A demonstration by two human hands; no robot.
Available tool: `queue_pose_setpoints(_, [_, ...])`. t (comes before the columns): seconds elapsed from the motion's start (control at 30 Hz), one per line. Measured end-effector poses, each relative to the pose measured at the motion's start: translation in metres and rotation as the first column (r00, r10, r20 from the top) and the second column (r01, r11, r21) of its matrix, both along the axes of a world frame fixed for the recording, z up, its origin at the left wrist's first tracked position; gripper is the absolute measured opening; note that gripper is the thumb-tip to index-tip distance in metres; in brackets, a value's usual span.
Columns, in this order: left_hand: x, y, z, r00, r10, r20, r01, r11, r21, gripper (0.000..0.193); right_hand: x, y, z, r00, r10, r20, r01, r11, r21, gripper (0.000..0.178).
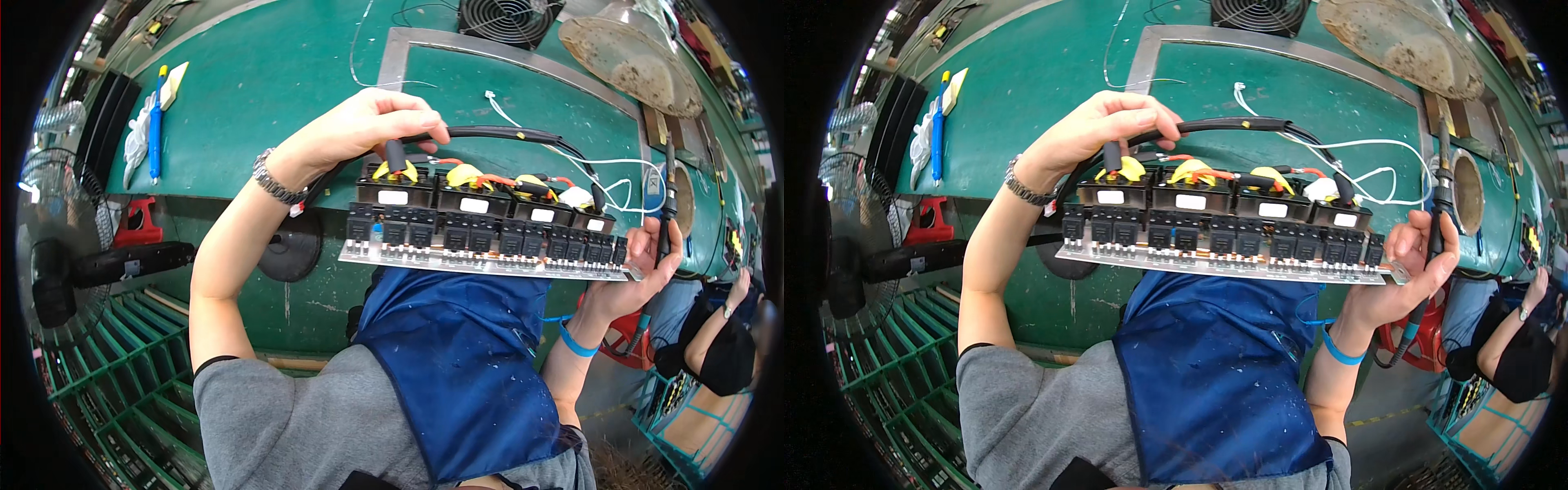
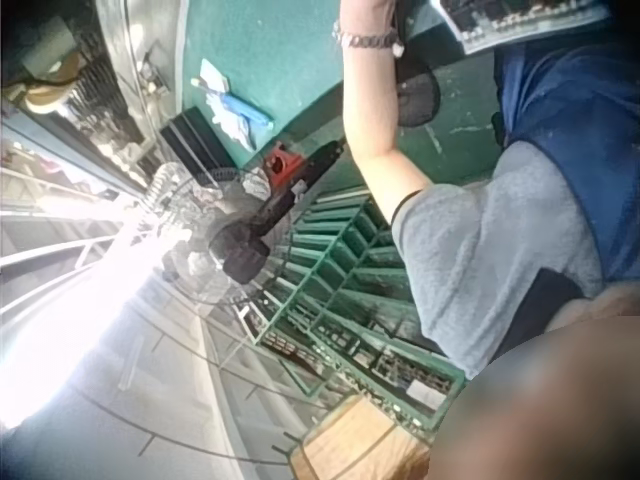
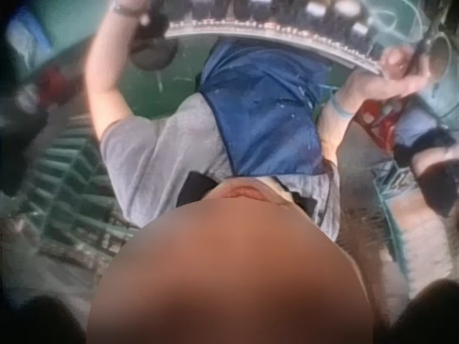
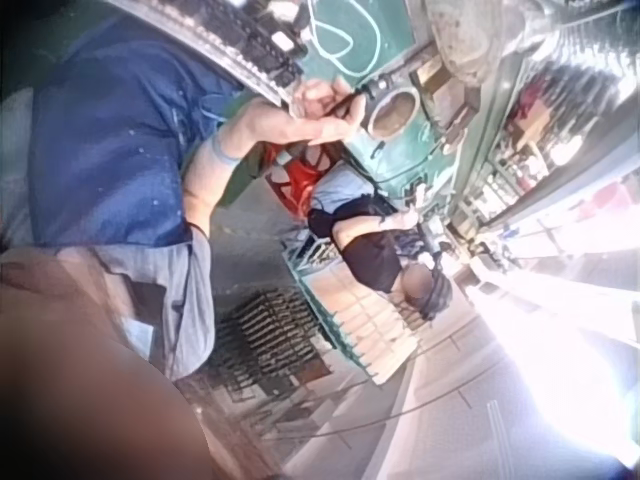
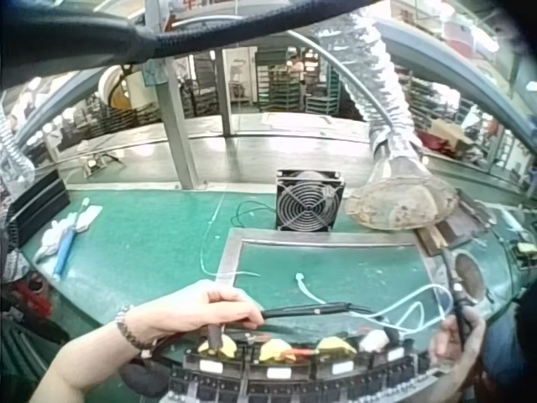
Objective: The person solders wires and electronic components onto a green printed circuit board using a soldering iron and solder wire.
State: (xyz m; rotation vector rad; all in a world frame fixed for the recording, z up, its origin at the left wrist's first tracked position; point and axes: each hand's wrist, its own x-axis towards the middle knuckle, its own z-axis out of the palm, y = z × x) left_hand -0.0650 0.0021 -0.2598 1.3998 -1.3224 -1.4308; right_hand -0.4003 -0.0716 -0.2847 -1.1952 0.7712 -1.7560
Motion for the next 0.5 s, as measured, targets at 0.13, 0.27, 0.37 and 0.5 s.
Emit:
queue_pose_setpoints(0.13, [0.0014,0.0005,-0.0029,1.000,-0.005,0.019,0.005,1.000,-0.030,0.038,-0.0009,-0.0014,-0.0013,1.000,0.008,-0.007,-0.008,1.000,-0.010,0.051])
queue_pose_setpoints(0.27, [-0.0005,-0.0005,-0.0044,1.000,0.006,-0.027,-0.006,1.000,-0.020,0.038,-0.0025,0.0002,-0.0003,1.000,0.029,0.007,-0.029,1.000,-0.011,0.050])
queue_pose_setpoints(0.37, [-0.0014,-0.0024,-0.0058,0.999,0.005,-0.051,-0.006,1.000,-0.016,0.038,0.0003,0.0005,0.0018,1.000,0.003,-0.002,-0.003,1.000,0.008,0.048])
queue_pose_setpoints(0.5, [-0.0026,-0.0016,-0.0083,0.995,0.021,-0.097,-0.023,1.000,-0.018,0.038,0.0014,0.0027,0.0046,1.000,-0.008,-0.011,0.008,1.000,0.020,0.048])
